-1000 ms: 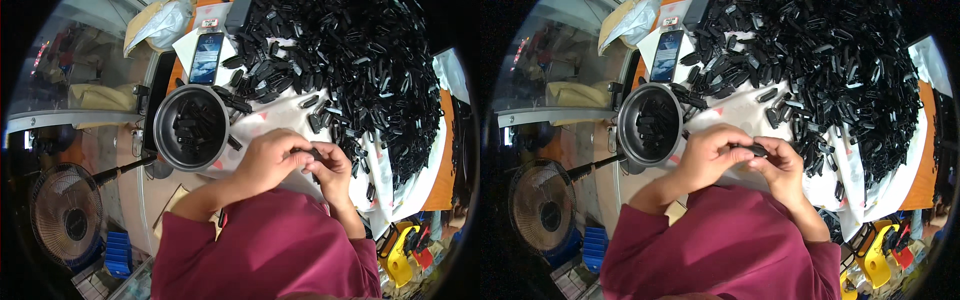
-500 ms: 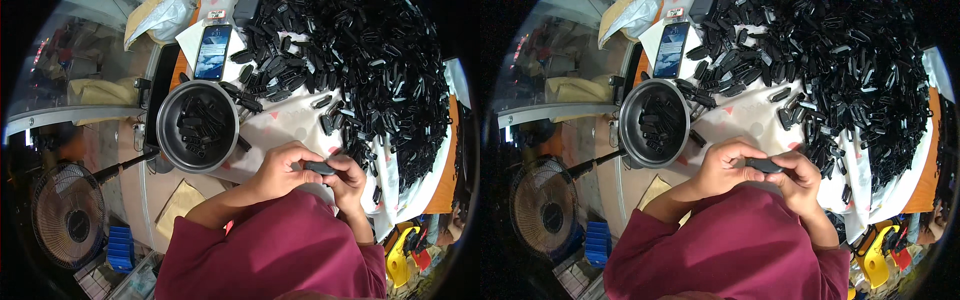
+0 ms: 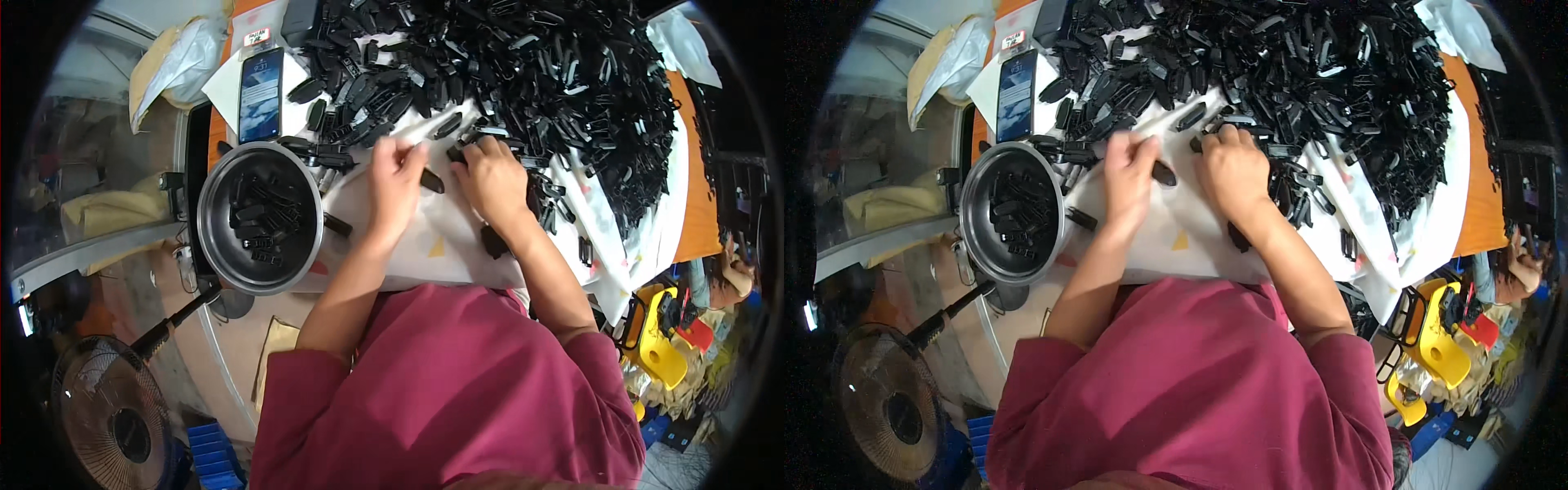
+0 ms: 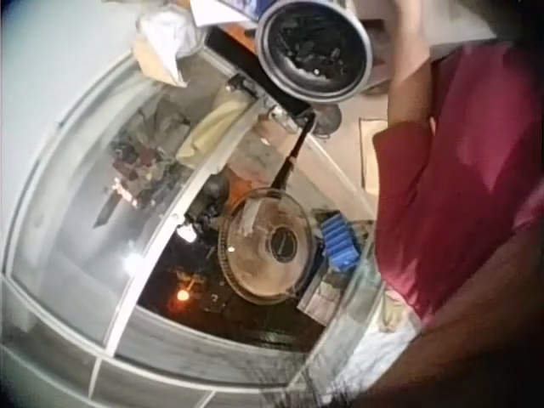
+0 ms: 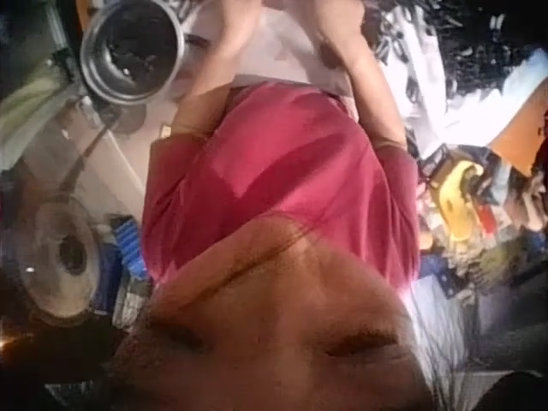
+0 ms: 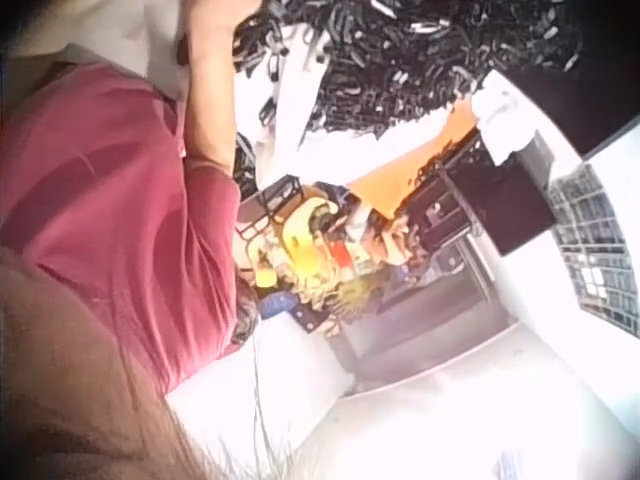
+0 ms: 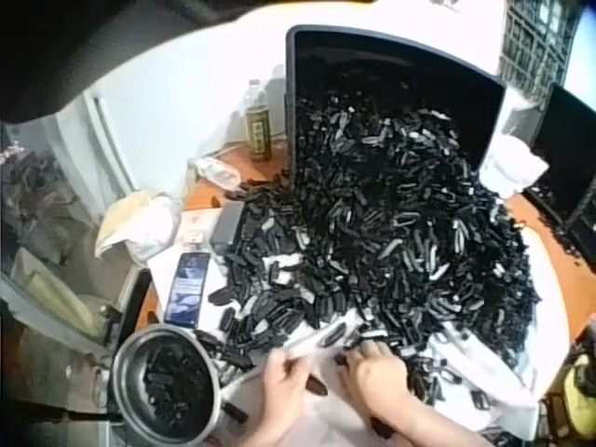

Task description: Assembling small black plastic buckle components by snapping them together at a workstation.

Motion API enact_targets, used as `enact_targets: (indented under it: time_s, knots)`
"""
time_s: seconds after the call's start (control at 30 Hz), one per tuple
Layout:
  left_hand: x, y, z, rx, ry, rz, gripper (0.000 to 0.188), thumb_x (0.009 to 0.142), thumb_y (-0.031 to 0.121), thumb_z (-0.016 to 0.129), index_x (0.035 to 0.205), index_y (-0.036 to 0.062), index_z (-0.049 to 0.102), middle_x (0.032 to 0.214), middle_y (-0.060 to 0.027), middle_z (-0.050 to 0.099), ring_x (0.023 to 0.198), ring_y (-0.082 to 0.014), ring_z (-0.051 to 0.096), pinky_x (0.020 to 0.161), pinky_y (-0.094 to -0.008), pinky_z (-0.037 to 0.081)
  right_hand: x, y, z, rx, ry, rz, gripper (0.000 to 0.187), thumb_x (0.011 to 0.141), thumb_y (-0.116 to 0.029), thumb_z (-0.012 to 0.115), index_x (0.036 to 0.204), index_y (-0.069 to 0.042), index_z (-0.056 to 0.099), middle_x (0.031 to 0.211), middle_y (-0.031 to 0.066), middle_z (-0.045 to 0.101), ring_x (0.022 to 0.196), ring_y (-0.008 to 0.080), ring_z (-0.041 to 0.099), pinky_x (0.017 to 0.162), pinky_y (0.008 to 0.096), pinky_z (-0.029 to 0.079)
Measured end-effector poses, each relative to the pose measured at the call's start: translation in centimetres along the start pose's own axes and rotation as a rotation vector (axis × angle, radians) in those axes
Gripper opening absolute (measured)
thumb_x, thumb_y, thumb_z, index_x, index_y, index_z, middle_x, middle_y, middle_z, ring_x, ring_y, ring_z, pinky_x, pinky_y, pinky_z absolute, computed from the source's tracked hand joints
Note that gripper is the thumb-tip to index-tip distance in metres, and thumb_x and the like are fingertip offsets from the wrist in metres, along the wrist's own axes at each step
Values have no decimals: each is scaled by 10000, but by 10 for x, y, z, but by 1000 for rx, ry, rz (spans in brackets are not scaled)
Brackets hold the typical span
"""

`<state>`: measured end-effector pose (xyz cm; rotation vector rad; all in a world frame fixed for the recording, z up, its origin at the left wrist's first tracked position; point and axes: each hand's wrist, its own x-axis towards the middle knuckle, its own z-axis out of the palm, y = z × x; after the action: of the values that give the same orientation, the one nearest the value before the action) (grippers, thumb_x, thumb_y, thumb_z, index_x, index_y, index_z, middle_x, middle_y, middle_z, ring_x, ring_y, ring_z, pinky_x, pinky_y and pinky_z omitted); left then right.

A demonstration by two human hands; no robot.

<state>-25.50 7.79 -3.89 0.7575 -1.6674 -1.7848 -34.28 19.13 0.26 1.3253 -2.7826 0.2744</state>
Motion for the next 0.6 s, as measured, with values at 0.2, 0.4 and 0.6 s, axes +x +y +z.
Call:
enact_targets:
  time_s: [0.2,0.4,0.6]
  knots:
    - [38,3,18,749,-86,289,265,742,247,659,902,53,575,699,-131,596,612,-280,594,545,-339,451,0,10,-4,141,13,66,195,691,-128,628,883,-127,660,885,94,574,801,247,572,666,342,476]
    - [24,21,-4,363,-258,-222,247,698,67,710,903,-1,589,749,-48,606,647,-97,559,556,-221,448,60,38,0,113,5,-330,238,655,-119,653,892,-101,649,967,67,582,905,254,504,758,333,448]
    - [-4,13,7,916,-588,362,312,665,131,669,971,133,605,974,-81,547,774,-276,585,704,-362,483,11,35,-33,1224,46,386,379,845,-62,537,1198,-75,400,729,31,537,588,70,475,482,185,368]
